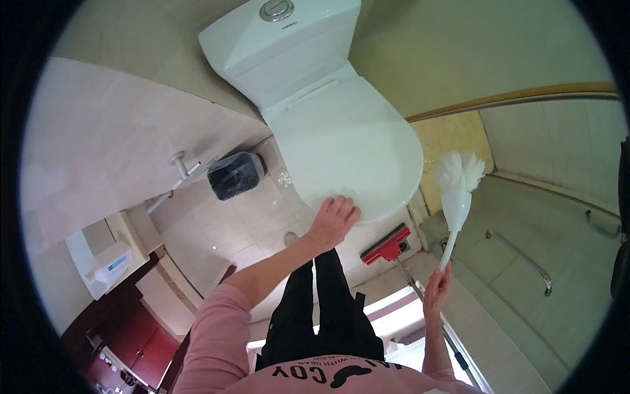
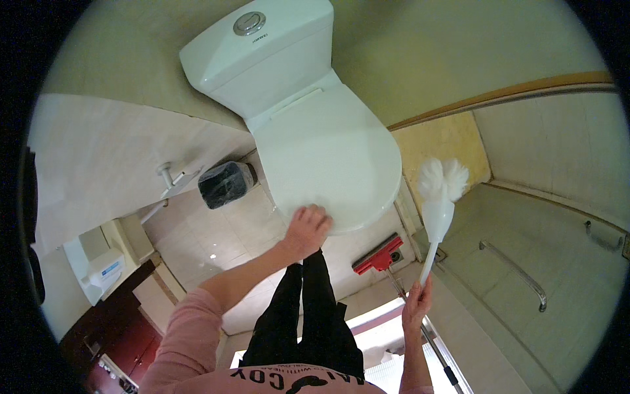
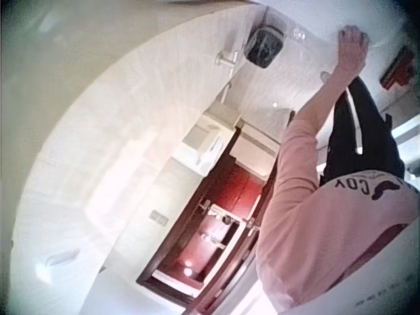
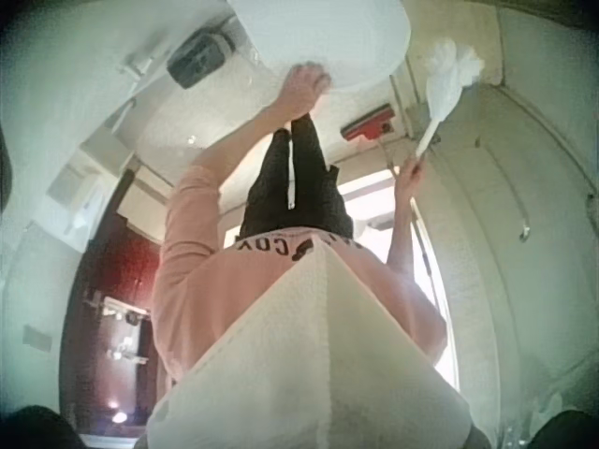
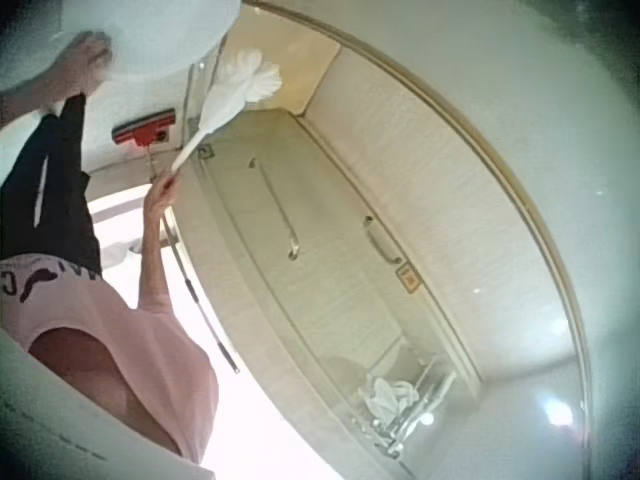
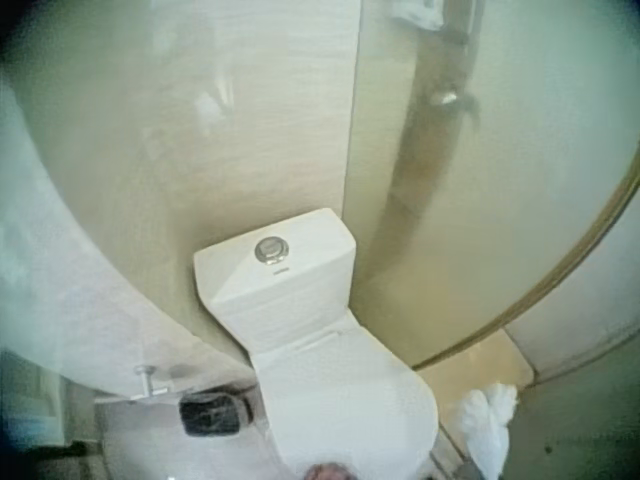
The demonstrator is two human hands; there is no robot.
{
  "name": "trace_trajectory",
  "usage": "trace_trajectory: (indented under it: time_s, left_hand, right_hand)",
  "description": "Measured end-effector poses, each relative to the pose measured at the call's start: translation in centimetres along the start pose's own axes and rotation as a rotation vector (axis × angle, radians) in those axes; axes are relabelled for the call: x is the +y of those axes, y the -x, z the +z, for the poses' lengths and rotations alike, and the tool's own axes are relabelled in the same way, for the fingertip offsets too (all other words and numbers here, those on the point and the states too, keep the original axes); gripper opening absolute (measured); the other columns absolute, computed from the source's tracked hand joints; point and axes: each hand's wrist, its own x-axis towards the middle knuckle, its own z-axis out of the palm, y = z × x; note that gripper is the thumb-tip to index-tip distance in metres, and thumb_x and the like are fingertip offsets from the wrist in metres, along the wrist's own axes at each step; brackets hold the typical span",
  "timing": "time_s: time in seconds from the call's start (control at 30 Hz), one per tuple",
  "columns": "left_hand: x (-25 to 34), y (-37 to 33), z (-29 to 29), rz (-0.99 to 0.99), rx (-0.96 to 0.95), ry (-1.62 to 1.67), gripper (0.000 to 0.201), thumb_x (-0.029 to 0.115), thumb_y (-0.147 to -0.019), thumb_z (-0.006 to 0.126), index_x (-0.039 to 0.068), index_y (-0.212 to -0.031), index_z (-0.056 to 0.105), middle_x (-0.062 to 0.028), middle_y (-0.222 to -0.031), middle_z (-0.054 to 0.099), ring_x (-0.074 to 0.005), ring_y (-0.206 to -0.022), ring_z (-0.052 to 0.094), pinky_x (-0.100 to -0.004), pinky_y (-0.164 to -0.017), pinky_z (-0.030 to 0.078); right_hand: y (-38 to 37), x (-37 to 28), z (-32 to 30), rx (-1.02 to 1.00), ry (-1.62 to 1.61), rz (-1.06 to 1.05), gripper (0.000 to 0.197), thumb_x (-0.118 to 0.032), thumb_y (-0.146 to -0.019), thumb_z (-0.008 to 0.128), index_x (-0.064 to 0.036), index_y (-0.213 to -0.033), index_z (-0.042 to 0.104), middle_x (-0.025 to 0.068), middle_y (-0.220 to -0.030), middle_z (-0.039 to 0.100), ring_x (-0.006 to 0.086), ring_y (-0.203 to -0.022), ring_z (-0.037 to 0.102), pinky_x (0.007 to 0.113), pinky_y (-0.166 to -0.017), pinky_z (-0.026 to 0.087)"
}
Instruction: The person cleans a bathroom by spraying water from a handheld shower head onto the floor and toilet, then uses a toilet brush to scrub the toilet bowl and a broom to sweep the floor. The person also applies a cleaning liquid to the toilet and flushes it.
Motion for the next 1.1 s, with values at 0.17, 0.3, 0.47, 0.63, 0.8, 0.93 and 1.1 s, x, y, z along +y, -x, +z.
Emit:
trace_trajectory:
  time_s: [0.17, 0.3, 0.47, 0.63, 0.8, 0.93, 1.1]
  left_hand:
    - [0.7, 2.7, 7.3, 0.038, -0.065, -0.228, 0.03, 0.016, -0.069, 0.053, 0.008, -0.098, 0.05, -0.0107, -0.1, 0.046, -0.0262, -0.1, 0.043, -0.0379, -0.081, 0.038]
    - [1.4, 3.7, 9.7, -0.075, -0.28, -0.228, 0.039, 0.019, -0.069, 0.057, 0.008, -0.106, 0.048, -0.0112, -0.107, 0.045, -0.0287, -0.104, 0.041, -0.0383, -0.084, 0.037]
    - [1.7, 6.2, 7.8, -0.45, -0.613, 0.082, 0.043, 0.021, -0.07, 0.06, 0.007, -0.109, 0.051, -0.0127, -0.114, 0.044, -0.03, -0.11, 0.037, -0.041, -0.086, 0.037]
    - [2.2, 13.2, 4.8, -0.749, -0.225, 0.398, 0.04, 0.015, -0.068, 0.061, 0.004, -0.105, 0.052, -0.0146, -0.108, 0.048, -0.0344, -0.105, 0.041, -0.0427, -0.083, 0.039]
    - [3.5, 20.5, 1.2, -1.125, -0.162, 0.288, 0.04, 0.007, -0.068, 0.06, 0.003, -0.106, 0.051, -0.0201, -0.109, 0.047, -0.0365, -0.101, 0.043, -0.0434, -0.085, 0.038]
    - [4.9, 24.2, 0.3, -1.229, -0.116, 0.277, 0.039, 0.007, -0.068, 0.059, 0.002, -0.106, 0.05, -0.0208, -0.107, 0.048, -0.0367, -0.101, 0.043, -0.0434, -0.086, 0.037]
    - [4.6, 24.2, 0.3, -1.229, -0.033, 0.305, 0.036, 0.008, -0.069, 0.059, 0.002, -0.104, 0.05, -0.0206, -0.106, 0.049, -0.0359, -0.101, 0.043, -0.0423, -0.087, 0.037]
  right_hand:
    - [-2.5, -3.6, 3.8, -0.143, 0.08, -0.099, 0.039, -0.008, -0.088, 0.042, -0.0021, -0.126, 0.039, -0.0062, -0.069, 0.038, 0.0022, -0.059, 0.031, 0.017, -0.05, 0.028]
    - [-4.8, -8.3, 11.5, -0.422, -0.29, 0.106, 0.038, -0.014, -0.09, 0.041, -0.0059, -0.127, 0.039, -0.006, -0.056, 0.035, 0.0018, -0.042, 0.029, 0.017, -0.036, 0.023]
    - [-10.0, -15.5, 21.9, -0.472, -0.436, 0.19, 0.039, -0.017, -0.087, 0.043, -0.0091, -0.125, 0.041, -0.0039, -0.054, 0.04, 0.0034, -0.037, 0.032, 0.017, -0.032, 0.025]
    - [-18.5, -18.4, 32.8, -0.515, -0.63, 0.416, 0.007, -0.019, -0.085, 0.042, -0.0155, -0.08, 0.039, 0.0003, -0.058, 0.037, 0.0085, -0.04, 0.032, 0.022, -0.033, 0.022]
    - [-11.5, -14.8, 44.4, -0.473, -0.41, 0.359, 0.054, -0.016, -0.085, 0.041, -0.012, -0.135, 0.021, 0.0103, -0.075, 0.047, 0.0198, -0.054, 0.045, 0.034, -0.043, 0.039]
    - [-0.6, -17.3, 44.8, -0.627, -0.133, 0.368, 0.05, -0.012, -0.085, 0.039, -0.0058, -0.133, 0.026, 0.0248, -0.098, 0.054, 0.0298, -0.082, 0.055, 0.038, -0.072, 0.044]
    - [0.4, -15.6, 43.5, -0.631, -0.485, 0.534, 0.033, -0.016, -0.084, 0.046, -0.0149, -0.117, 0.043, 0.0044, -0.058, 0.043, 0.0145, -0.043, 0.043, 0.029, -0.032, 0.032]
